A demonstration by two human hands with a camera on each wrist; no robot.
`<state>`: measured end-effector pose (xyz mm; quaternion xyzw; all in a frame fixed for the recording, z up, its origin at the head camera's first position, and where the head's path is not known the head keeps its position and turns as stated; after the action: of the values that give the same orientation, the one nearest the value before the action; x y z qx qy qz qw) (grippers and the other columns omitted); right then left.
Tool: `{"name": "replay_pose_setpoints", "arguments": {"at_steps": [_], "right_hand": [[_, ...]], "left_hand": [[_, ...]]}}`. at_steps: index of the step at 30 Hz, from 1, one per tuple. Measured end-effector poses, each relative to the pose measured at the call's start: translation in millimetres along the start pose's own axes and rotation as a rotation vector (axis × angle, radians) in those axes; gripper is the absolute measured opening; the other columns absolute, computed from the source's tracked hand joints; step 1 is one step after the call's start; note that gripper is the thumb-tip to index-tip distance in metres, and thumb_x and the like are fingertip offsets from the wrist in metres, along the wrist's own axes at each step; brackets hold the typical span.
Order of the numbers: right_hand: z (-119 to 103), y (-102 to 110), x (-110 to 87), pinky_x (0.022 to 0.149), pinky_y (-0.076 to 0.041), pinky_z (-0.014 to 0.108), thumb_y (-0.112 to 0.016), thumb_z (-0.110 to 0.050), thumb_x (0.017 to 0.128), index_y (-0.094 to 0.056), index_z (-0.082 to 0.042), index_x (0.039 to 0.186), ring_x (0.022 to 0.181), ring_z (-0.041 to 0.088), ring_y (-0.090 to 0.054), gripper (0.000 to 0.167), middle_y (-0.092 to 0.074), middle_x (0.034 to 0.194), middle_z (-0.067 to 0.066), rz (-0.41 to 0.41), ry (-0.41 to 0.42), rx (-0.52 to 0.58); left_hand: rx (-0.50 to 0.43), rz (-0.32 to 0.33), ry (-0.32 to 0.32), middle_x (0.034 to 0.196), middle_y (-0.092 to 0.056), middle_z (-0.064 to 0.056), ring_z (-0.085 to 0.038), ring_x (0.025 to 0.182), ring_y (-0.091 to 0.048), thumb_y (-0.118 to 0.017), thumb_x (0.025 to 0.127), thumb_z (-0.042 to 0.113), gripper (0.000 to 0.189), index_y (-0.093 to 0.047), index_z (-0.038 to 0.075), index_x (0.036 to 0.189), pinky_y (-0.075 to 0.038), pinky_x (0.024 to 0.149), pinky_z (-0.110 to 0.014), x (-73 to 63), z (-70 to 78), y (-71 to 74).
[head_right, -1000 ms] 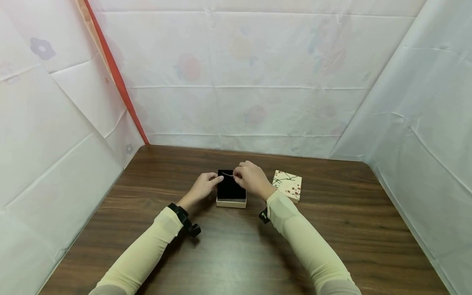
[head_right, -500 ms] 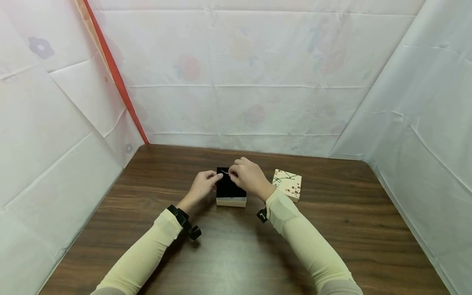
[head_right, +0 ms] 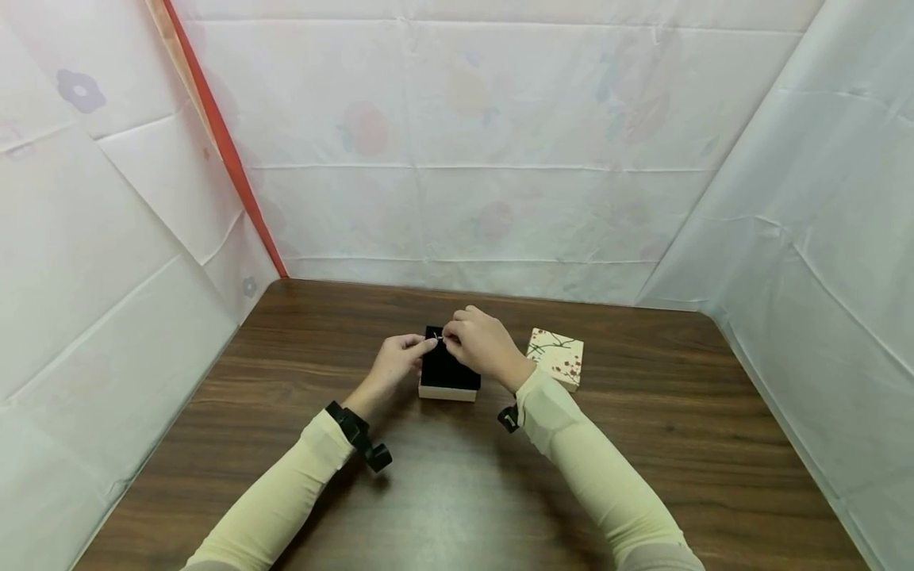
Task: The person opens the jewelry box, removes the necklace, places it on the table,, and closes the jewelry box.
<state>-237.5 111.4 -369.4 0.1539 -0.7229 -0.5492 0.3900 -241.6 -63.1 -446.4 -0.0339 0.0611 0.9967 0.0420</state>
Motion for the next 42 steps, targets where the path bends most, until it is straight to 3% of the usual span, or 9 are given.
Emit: {"name": "replay_pose_setpoints", "arguments": {"at_steps": [1,7,10,20,30,37,42], "right_hand": [[-0.1,0.0,-0.5,0.064,-0.048,0.028,-0.07,-0.012,0.089,-0.076,-0.009,0.09,0.075,0.016,-0.054,0.007,-0.066,0.085,0.002,-0.003,-0.002,0.005],[0.4,2.0,-2.0,0.066,-0.049,0.029,-0.07,-0.012,0.089,-0.076,-0.009,0.091,0.076,0.017,-0.055,0.007,-0.067,0.085,0.003,0.005,-0.002,0.025],[-0.2,3.7,-2.0,0.066,-0.05,0.028,-0.07,-0.013,0.089,-0.076,-0.009,0.09,0.076,0.017,-0.056,0.007,-0.067,0.085,0.002,0.003,-0.003,0.012],[-0.4,10.7,-3.0,0.065,-0.05,0.028,-0.071,-0.01,0.087,-0.076,-0.008,0.087,0.076,0.017,-0.058,0.005,-0.066,0.083,0.003,0.02,0.014,-0.008],[-0.5,22.1,-3.1,0.066,-0.05,0.03,-0.07,-0.009,0.088,-0.075,-0.006,0.087,0.074,0.018,-0.057,0.006,-0.065,0.081,0.004,0.028,0.015,0.02],[-4.8,34.3,-0.2,0.065,-0.049,0.03,-0.07,-0.006,0.087,-0.075,-0.005,0.087,0.073,0.019,-0.056,0.005,-0.064,0.08,0.005,0.033,0.034,0.051],[-9.3,44.7,2.0,0.064,-0.049,0.029,-0.07,-0.006,0.087,-0.075,-0.005,0.087,0.072,0.018,-0.056,0.005,-0.064,0.079,0.005,0.048,0.053,0.054]], "left_hand": [[-0.004,-0.014,0.004,0.07,-0.06,0.003,-0.008,0.056,-0.053,-0.068,0.092,0.024,0.029,-0.071,-0.003,0.101,-0.054,0.059,-0.031,-3.8,5.4,-0.3],[0.039,-0.053,-0.019,0.071,-0.068,0.001,-0.012,0.056,-0.056,-0.072,0.088,0.02,0.029,-0.07,-0.004,0.103,-0.056,0.06,-0.031,-6.4,5.3,-2.5],[0.046,-0.036,-0.036,0.075,-0.071,-0.002,-0.009,0.055,-0.056,-0.074,0.087,0.02,0.027,-0.071,-0.003,0.1,-0.053,0.056,-0.026,-4.6,-1.8,-3.6],[0.073,0.001,-0.014,0.077,-0.072,-0.006,-0.009,0.053,-0.054,-0.074,0.086,0.019,0.024,-0.072,-0.001,0.101,-0.051,0.054,-0.023,-6.1,-2.9,-3.3],[0.122,0.031,-0.006,0.06,-0.059,0.006,-0.007,0.049,-0.049,-0.075,0.085,0.018,0.02,-0.072,-0.001,0.091,-0.044,0.051,-0.021,-5.4,-10.4,-5.2],[0.231,0.067,-0.084,0.076,-0.072,-0.008,-0.006,0.062,-0.058,-0.076,0.083,0.019,0.021,-0.073,-0.001,0.089,-0.047,0.059,-0.021,-6.9,-11.0,-6.1],[0.246,0.072,-0.086,0.08,-0.073,-0.012,-0.008,0.066,-0.06,-0.075,0.085,0.02,0.022,-0.072,-0.001,0.09,-0.048,0.062,-0.022,-7.7,-11.3,-5.4]]}}
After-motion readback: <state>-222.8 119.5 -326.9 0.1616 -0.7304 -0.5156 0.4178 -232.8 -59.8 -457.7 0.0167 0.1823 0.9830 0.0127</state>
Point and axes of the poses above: each hand's wrist, its own x-axis towards the middle knuckle, its own y-axis out of the back of the hand, z = x × y, the point moved 1 cm from there along x, towards the middle knuckle
